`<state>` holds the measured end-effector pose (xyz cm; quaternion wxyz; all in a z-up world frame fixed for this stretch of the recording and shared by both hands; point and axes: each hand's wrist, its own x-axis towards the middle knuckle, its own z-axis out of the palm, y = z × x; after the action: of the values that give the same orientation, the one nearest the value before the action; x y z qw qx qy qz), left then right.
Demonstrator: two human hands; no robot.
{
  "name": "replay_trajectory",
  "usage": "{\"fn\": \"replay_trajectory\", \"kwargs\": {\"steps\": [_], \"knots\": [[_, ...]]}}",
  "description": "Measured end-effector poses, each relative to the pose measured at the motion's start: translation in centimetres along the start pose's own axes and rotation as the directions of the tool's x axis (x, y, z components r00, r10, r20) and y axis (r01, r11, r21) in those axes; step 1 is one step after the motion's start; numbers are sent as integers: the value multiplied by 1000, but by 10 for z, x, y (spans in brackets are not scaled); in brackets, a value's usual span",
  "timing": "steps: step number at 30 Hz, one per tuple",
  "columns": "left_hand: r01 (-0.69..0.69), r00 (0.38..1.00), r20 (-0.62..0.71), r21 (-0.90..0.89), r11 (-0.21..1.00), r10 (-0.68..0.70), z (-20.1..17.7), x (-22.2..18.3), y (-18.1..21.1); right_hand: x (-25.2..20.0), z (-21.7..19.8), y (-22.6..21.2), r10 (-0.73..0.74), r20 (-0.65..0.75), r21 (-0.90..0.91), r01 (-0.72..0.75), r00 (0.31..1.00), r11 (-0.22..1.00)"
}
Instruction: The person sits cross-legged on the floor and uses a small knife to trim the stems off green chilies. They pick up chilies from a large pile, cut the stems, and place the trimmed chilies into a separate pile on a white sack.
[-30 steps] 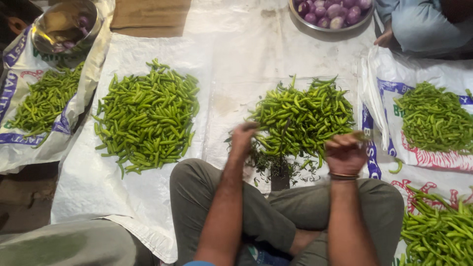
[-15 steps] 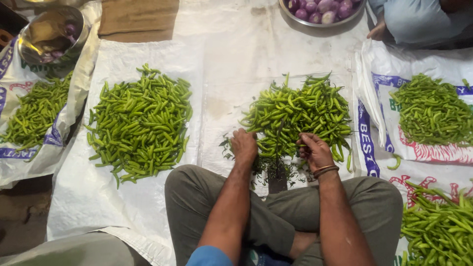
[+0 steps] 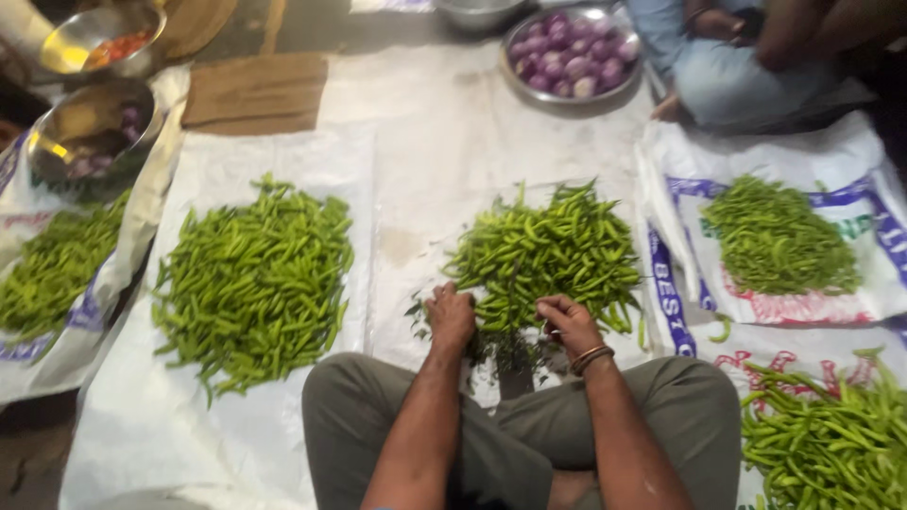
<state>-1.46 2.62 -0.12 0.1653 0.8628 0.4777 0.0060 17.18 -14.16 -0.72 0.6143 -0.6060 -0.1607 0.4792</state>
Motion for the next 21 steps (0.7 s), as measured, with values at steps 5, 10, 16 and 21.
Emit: {"fn": "replay_trajectory", "kwargs": {"steps": [5, 10, 16, 21], "knots": [[82, 975, -205, 1, 997, -80, -25, 1, 3, 0, -2, -8, -5, -37, 73, 8, 999, 997], [-72, 997, -40, -704, 706, 62, -47, -19, -5, -11, 24, -21, -65, 159, -66, 76, 985, 995], [135, 943, 256, -878, 459, 212, -17, -23, 14, -12, 30, -19, -50, 9, -118, 50, 999, 992], [254, 965, 182, -830, 496, -190, -11, -12, 22, 1, 10, -11, 9, -101, -31, -12, 995, 999]]}}
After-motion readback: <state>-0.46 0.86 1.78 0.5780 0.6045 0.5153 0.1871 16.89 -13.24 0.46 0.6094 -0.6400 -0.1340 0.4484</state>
